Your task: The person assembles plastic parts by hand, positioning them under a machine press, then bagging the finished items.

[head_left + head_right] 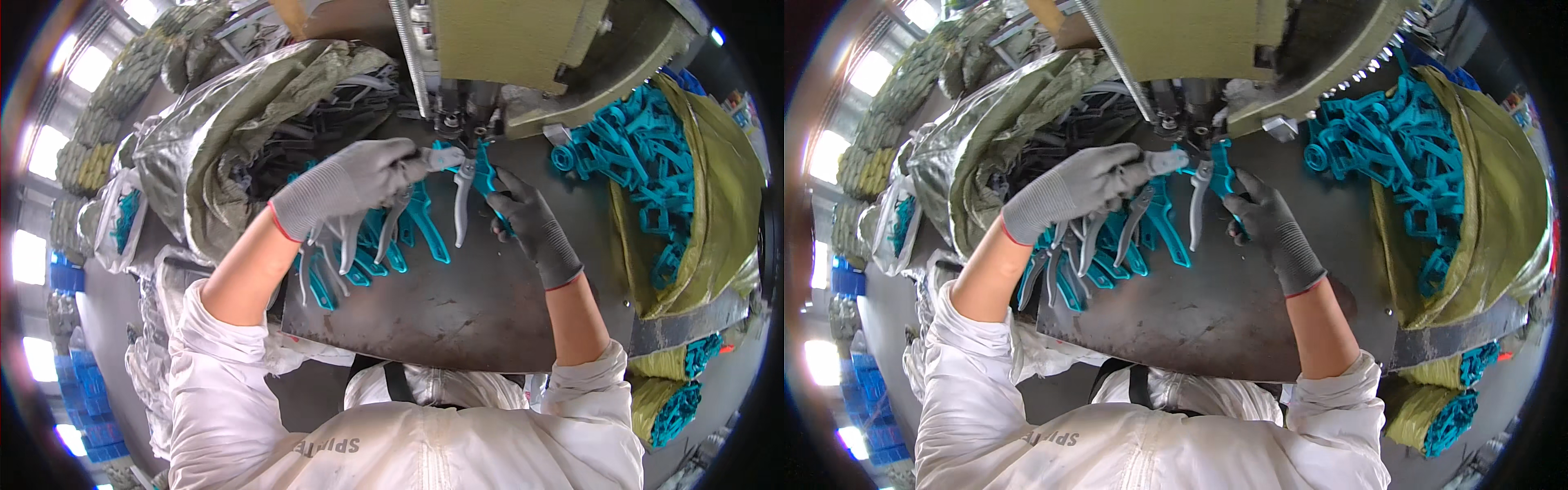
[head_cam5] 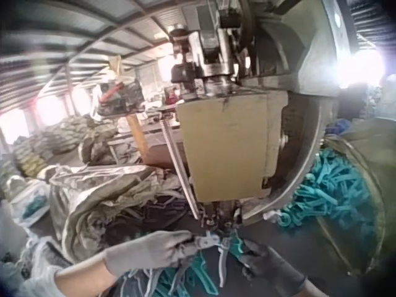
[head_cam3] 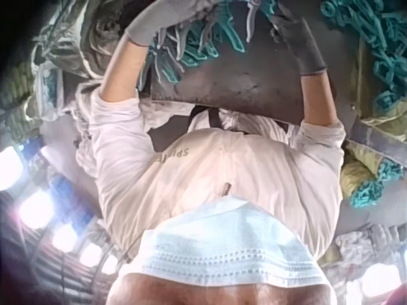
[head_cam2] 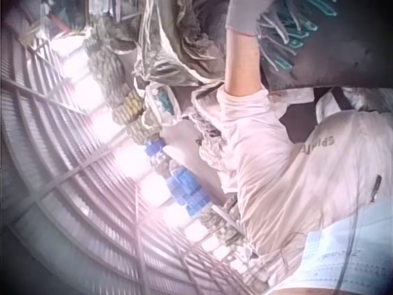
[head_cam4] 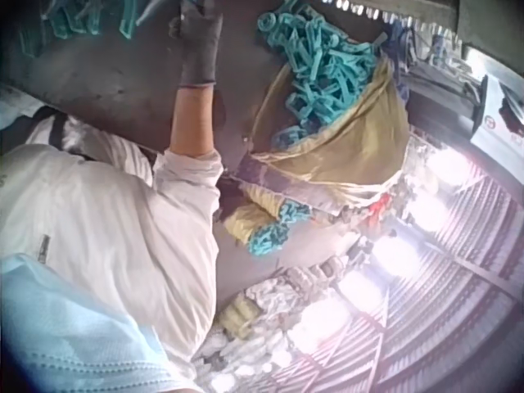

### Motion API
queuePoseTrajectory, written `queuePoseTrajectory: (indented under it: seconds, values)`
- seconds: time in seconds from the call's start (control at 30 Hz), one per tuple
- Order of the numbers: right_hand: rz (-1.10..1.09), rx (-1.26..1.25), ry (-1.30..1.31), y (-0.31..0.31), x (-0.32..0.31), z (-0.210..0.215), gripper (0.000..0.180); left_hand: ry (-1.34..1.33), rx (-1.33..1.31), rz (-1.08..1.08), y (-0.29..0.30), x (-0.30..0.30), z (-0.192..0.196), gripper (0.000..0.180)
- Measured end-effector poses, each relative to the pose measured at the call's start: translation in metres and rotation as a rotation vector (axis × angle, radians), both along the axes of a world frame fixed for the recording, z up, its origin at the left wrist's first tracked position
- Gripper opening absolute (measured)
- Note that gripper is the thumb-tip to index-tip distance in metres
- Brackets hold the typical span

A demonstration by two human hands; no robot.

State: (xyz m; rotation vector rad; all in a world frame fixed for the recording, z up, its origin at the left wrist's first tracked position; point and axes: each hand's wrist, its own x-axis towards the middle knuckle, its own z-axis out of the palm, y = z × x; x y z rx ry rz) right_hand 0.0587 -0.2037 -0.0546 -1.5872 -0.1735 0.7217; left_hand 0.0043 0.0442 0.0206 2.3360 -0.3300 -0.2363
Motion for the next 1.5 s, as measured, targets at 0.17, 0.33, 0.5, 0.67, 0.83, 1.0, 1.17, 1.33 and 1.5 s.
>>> queuePoseTrajectory:
  seconds: [0.17, 0.33, 0.5, 0.67, 0.83, 1.0, 1.17, 1.33, 1.5]
  values:
    - [-0.075, 0.061, -0.022, 0.012, -0.006, -0.024, 0.023, 0.328, -0.325, -0.008, -0.065, 0.015, -0.008, 0.030]
    - [-0.067, -0.656, -1.058, -0.019, 0.036, -0.059, 0.020, 0.303, -0.459, 0.049, -0.065, 0.022, -0.051, 0.035]
    - [-0.171, -1.204, -1.406, -0.158, 0.127, -0.019, 0.037, -0.191, 0.000, -0.096, 0.002, 0.009, -0.124, 0.037]
    - [-0.083, -0.958, -1.323, -0.126, 0.097, -0.009, 0.051, 0.411, -0.247, 0.439, -0.042, 0.013, -0.045, 0.038]
    - [-0.247, -0.063, -0.595, -0.033, 0.033, -0.007, 0.049, 0.430, -0.521, 0.478, -0.052, 0.020, -0.043, 0.037]
    - [-0.240, 0.128, -0.044, -0.004, 0.012, -0.003, 0.044, 0.382, -0.563, 0.443, -0.057, 0.023, -0.036, 0.034]
    - [-0.043, -0.015, -0.128, 0.017, 0.003, 0.012, 0.035, 0.440, -0.522, 0.357, -0.041, 0.024, -0.048, 0.026]
    - [-0.051, 0.062, -0.018, 0.010, 0.008, -0.010, 0.047, -0.254, 0.472, -0.001, -0.021, 0.035, -0.049, 0.018]
    - [-0.067, 0.094, 0.038, 0.014, 0.004, -0.010, 0.055, -0.242, 1.057, 0.332, 0.100, 0.059, -0.051, 0.022]
